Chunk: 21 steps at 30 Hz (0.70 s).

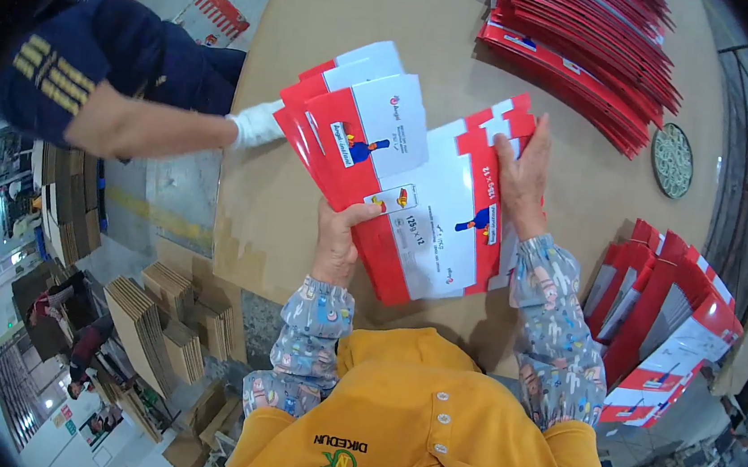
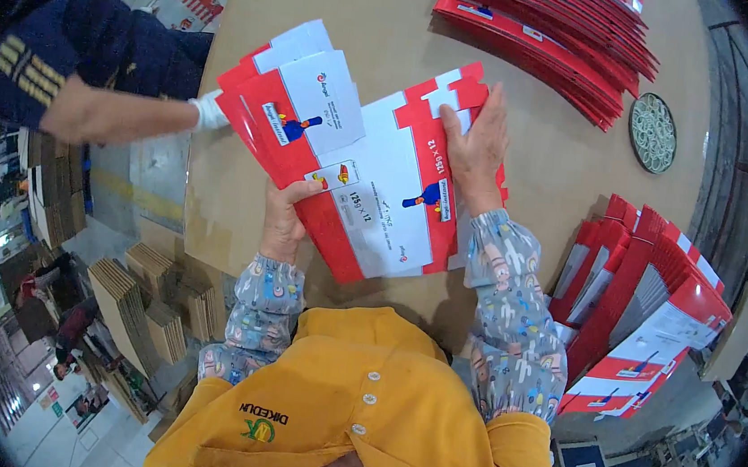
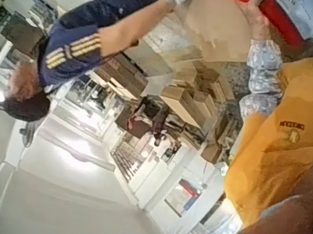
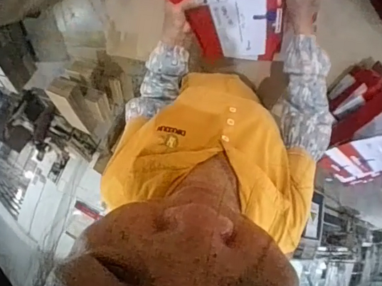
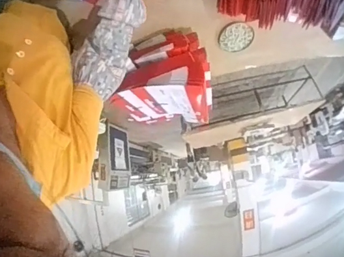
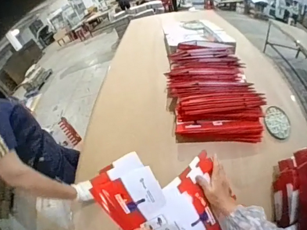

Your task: Counting and organizing stacks of red and white paper envelopes on a work table in a factory setting.

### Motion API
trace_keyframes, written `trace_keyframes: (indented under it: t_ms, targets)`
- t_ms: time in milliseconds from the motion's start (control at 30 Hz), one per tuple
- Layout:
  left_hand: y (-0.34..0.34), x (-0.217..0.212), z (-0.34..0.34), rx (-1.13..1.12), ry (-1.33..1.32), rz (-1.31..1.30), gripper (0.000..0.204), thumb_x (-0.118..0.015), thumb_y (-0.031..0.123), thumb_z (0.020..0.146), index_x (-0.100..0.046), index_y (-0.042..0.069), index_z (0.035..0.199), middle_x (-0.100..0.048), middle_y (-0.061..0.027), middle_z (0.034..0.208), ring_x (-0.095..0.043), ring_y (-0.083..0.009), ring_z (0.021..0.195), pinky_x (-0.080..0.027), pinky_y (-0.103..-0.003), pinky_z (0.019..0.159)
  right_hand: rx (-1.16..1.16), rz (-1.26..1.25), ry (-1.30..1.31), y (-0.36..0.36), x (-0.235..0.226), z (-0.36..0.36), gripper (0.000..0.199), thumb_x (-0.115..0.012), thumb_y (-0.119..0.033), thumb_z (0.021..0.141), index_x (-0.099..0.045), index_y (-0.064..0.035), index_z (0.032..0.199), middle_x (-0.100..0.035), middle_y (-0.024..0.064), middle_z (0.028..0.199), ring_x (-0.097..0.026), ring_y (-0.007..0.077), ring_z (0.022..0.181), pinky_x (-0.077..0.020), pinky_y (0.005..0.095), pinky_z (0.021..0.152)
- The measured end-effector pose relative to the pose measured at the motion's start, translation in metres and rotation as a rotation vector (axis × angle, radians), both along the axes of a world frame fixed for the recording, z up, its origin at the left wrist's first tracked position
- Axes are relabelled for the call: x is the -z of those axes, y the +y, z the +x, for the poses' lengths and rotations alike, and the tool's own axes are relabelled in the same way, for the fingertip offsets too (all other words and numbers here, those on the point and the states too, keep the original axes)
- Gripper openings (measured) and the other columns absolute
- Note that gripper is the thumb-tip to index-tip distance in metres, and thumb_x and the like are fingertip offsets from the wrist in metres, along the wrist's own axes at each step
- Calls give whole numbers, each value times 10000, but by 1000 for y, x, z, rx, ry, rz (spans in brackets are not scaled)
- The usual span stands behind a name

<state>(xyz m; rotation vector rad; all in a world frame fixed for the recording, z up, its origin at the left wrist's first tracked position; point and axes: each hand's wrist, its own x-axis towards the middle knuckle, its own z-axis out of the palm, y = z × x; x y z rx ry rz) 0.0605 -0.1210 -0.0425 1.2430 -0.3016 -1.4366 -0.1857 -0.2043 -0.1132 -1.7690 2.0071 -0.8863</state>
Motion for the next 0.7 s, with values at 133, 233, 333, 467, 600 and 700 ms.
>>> trace_keyframes:
  t_ms: [133,233,333,467,600,700]
  targets:
    - [-7,-43,-8,9,34,-146,600,-701,-76,630,-511,22,1190,-596,-107,1100,-612,-239,991,-527,-352,818,21,-153,-445,-3,-44,-34,824,-626,-467,848,-257,-4,1420,-490,209,1263,-497,280,1155,-393,374,970]
    - [34,21,56,369,-778,-490,680,-788,108,722,-432,79,1301,-550,-98,1197,-543,-276,1115,-501,-414,886,74,-223,-860,29,-98,-34,769,-659,-380,844,-275,-28,1409,-524,131,1147,-531,204,999,-436,324,887]
    - [21,8,56,622,-1104,-673,681,-792,157,741,-443,114,1324,-535,-91,1247,-512,-258,1151,-464,-410,946,39,-410,-638,56,-85,-47,702,-676,-280,837,-306,-51,1387,-525,68,1043,-526,142,854,-463,264,771]
    - [41,19,40,522,-382,-349,638,-798,149,733,-493,118,1292,-540,-85,1248,-516,-235,1145,-450,-397,969,76,-197,-847,76,-77,-45,662,-677,-250,832,-330,-47,1358,-523,56,1051,-517,151,905,-449,282,818]
    - [59,26,19,396,-796,-352,614,-796,60,714,-511,73,1257,-566,-69,1203,-537,-212,1109,-464,-395,944,109,-190,-904,90,-62,-26,589,-651,-243,848,-370,-27,1319,-521,55,1076,-489,151,987,-400,303,905]
    - [62,31,19,221,-384,-383,631,-725,2,734,-457,76,1301,-518,-77,1257,-517,-260,1132,-440,-436,973,73,-196,-896,87,-55,-51,438,-591,-222,885,-433,-19,1240,-519,50,1076,-483,149,994,-393,292,899]
